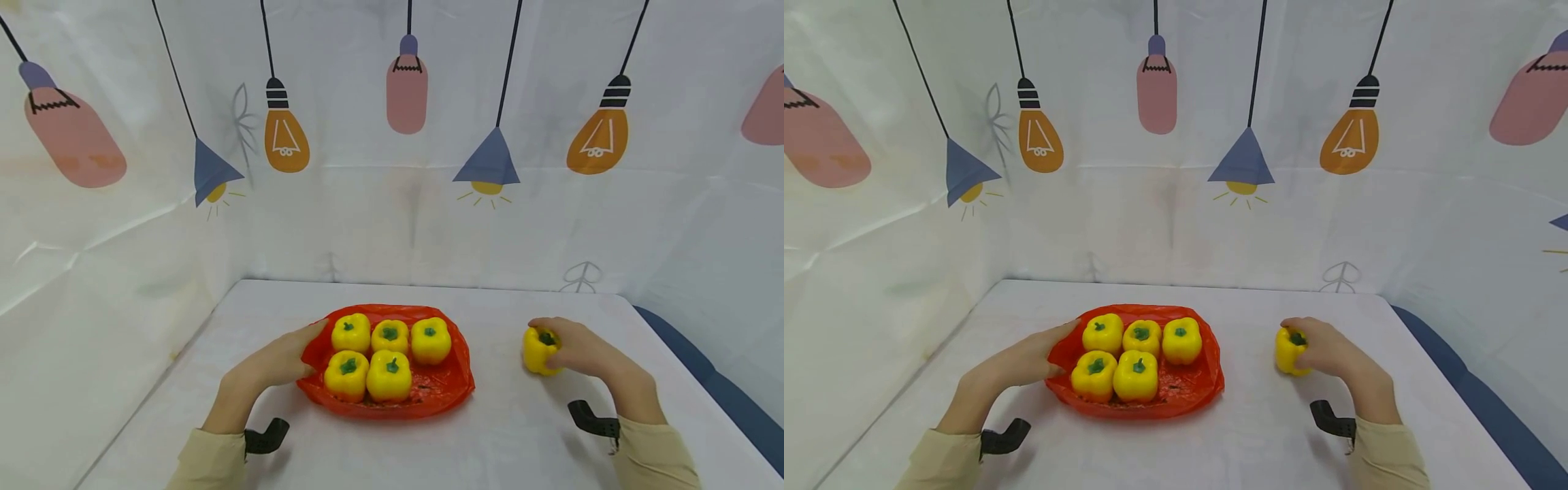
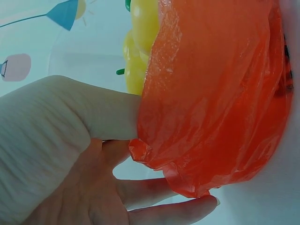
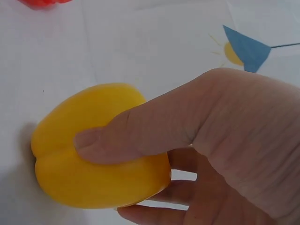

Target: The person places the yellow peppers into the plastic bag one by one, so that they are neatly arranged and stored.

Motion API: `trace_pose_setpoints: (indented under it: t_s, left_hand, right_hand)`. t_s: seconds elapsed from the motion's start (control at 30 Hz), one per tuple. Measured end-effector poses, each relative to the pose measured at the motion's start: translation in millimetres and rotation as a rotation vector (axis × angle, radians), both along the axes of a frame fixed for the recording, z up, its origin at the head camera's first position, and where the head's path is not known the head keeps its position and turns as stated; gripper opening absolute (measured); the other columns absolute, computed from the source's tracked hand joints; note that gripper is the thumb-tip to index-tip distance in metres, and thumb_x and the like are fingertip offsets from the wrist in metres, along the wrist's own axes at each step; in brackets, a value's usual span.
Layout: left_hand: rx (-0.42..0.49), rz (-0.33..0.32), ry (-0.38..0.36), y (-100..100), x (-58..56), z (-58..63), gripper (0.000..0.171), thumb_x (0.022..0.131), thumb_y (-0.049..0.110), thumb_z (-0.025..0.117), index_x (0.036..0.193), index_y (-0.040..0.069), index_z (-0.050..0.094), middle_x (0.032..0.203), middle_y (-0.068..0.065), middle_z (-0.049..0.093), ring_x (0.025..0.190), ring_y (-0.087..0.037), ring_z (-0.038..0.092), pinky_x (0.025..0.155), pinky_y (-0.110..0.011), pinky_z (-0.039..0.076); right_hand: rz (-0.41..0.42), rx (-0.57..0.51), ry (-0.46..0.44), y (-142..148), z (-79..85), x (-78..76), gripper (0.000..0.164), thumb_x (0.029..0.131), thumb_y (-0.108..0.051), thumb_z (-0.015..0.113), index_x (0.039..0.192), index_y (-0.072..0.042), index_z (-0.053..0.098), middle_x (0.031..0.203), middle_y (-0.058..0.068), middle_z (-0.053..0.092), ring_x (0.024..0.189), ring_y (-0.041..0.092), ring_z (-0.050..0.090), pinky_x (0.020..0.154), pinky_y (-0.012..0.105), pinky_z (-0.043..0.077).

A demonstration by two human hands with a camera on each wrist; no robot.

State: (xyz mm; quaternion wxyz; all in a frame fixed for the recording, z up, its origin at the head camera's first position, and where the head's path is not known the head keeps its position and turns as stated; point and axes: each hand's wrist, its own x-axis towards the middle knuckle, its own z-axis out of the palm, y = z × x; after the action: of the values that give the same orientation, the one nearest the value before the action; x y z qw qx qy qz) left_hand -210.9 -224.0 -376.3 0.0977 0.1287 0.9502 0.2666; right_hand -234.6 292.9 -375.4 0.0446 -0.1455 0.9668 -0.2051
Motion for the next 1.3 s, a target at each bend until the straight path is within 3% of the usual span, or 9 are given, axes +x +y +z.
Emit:
trace_pose_setpoints:
  t_s: [0.43, 0.8, 1.3]
  left_hand:
    - [-0.004, -0.004, 0.007, 0, 0.2, 0.1, 0.08, 0.085, 0.003, 0.065, 0.156, 0.014, 0.032, 0.16, -0.006, 0.037, 0.146, -0.032, 0.037, 0.116, -0.058, 0.035]
    - [-0.001, 0.008, -0.005, 2, 1.4, 1.0, 0.079, 0.086, 0.004, 0.065, 0.156, 0.014, 0.032, 0.16, -0.006, 0.037, 0.146, -0.032, 0.037, 0.115, -0.057, 0.037]
    - [-0.01, 0.004, 0.0, 1, 0.6, -0.4, 0.078, 0.086, 0.004, 0.064, 0.156, 0.015, 0.032, 0.16, -0.006, 0.038, 0.146, -0.032, 0.037, 0.115, -0.058, 0.037]
  right_hand:
    - [0.028, -0.028, -0.041, -22, 2.3, 1.1, 0.072, 0.068, -0.014, 0.078, 0.137, -0.007, 0.056, 0.138, 0.018, 0.057, 0.115, 0.034, 0.053, 0.098, 0.066, 0.046]
    - [0.078, -0.061, 0.026, -38, 4.5, 0.2, 0.068, 0.07, -0.018, 0.08, 0.135, -0.013, 0.059, 0.128, 0.005, 0.062, 0.106, 0.023, 0.053, 0.094, 0.054, 0.052]
    - [0.174, -0.122, 0.1, -71, 28.1, 21.9, 0.067, 0.072, -0.019, 0.083, 0.134, -0.021, 0.058, 0.122, -0.004, 0.061, 0.105, 0.018, 0.053, 0.088, 0.038, 0.054]
